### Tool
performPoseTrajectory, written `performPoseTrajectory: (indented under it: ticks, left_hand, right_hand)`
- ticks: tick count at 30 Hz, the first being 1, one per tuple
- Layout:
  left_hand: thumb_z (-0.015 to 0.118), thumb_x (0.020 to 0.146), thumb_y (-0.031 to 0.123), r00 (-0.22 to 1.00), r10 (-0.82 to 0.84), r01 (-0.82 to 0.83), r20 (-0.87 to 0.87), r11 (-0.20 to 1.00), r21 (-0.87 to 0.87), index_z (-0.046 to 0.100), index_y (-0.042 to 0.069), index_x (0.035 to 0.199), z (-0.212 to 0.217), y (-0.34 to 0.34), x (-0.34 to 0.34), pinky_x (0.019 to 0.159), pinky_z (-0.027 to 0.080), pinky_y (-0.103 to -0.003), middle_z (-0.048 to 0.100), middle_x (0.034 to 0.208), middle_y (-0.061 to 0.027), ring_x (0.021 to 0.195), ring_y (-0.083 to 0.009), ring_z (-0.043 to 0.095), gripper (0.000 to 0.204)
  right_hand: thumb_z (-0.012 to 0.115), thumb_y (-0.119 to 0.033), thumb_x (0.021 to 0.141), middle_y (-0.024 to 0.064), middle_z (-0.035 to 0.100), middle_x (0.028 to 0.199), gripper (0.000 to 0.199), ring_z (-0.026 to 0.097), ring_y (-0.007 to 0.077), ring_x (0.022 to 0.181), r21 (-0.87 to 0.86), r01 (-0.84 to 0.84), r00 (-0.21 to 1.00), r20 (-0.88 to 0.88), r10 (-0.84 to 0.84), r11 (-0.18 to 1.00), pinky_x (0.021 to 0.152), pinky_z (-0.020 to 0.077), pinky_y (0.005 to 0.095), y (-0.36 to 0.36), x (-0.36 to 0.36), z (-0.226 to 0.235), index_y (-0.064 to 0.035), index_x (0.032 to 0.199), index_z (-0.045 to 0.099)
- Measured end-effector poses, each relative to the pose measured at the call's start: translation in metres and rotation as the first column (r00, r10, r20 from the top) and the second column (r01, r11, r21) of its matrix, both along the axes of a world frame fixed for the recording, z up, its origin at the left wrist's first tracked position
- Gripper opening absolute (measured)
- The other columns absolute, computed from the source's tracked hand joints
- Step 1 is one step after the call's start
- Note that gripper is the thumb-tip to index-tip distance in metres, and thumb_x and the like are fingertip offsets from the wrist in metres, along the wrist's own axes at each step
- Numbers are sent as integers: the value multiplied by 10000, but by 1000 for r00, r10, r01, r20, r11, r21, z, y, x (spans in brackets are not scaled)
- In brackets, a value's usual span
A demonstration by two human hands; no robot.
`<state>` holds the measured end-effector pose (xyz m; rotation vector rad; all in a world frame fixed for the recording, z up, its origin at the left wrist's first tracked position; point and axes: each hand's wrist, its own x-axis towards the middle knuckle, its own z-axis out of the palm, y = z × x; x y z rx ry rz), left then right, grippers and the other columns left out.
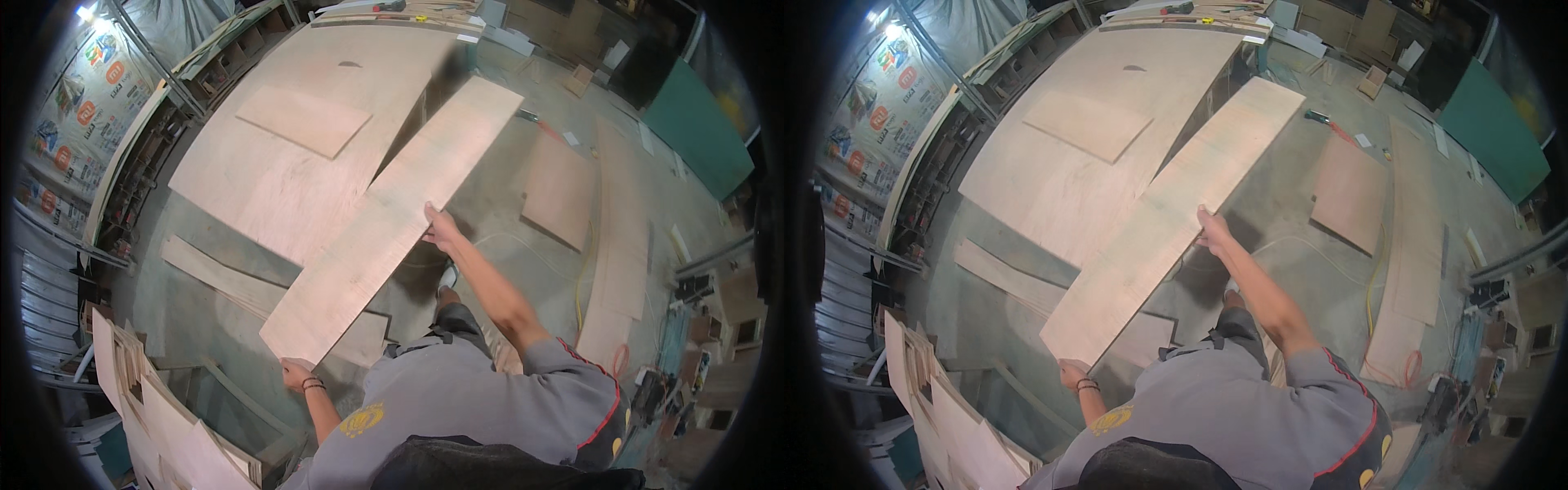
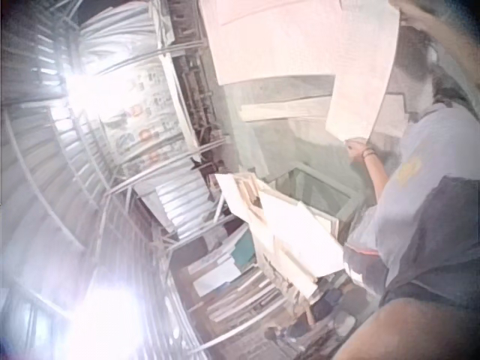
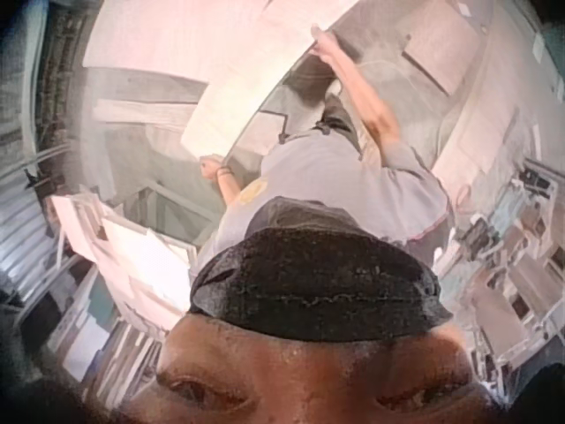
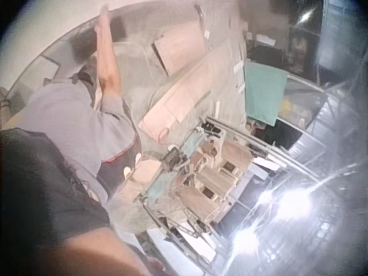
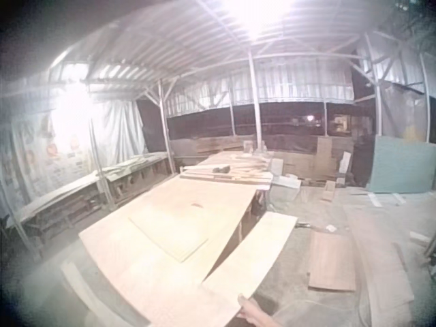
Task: The person assembles a large wooden panel by placing and aligning smaller wooden pieces on a workbench. They use a tape measure and a hammer to measure and secure the pieces, then move the assembled panel to the floor.
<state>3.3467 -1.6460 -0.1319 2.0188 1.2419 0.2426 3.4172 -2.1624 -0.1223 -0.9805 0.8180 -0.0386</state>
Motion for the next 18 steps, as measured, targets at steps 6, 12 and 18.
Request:
performPoseTrajectory:
  ticks: [6, 12, 18]
  left_hand:
    - [449, 945, 549, 977, 160, -156, -141, 987, 39, 716, 34, 1129, -38, -101, 77, 908, 491, -469, 680, 1179, -202, 1063, -404, 639, 609]
    - [462, 939, 559, 951, 195, -146, -242, 968, 205, 612, 13, 1300, -11, -217, 135, 999, 447, -473, 620, 1294, -220, 1157, -402, 601, 671]
    - [368, 935, 662, 759, 260, -10, -597, 921, 388, 579, 24, 1337, -39, -273, 213, 1024, 378, -597, 512, 1377, -309, 1300, -495, 439, 782]
  right_hand:
    - [526, -497, 988, 99, 535, 1313, 564, 573, 270, 1106, 24, -165, 986, 4, 165, 986, 882, 503, 496, -100, 161, -16, -142, 1408, 399]
    - [483, -406, 1031, 114, 554, 1293, 472, 585, 262, 1164, 170, -213, 976, 0, 216, 962, 917, 530, 540, -179, 251, -21, -118, 1397, 399]
    - [460, -393, 1037, 145, 547, 1323, 473, 580, 321, 1192, 261, -221, 953, -145, 264, 940, 938, 523, 569, -242, 349, -28, -84, 1392, 414]
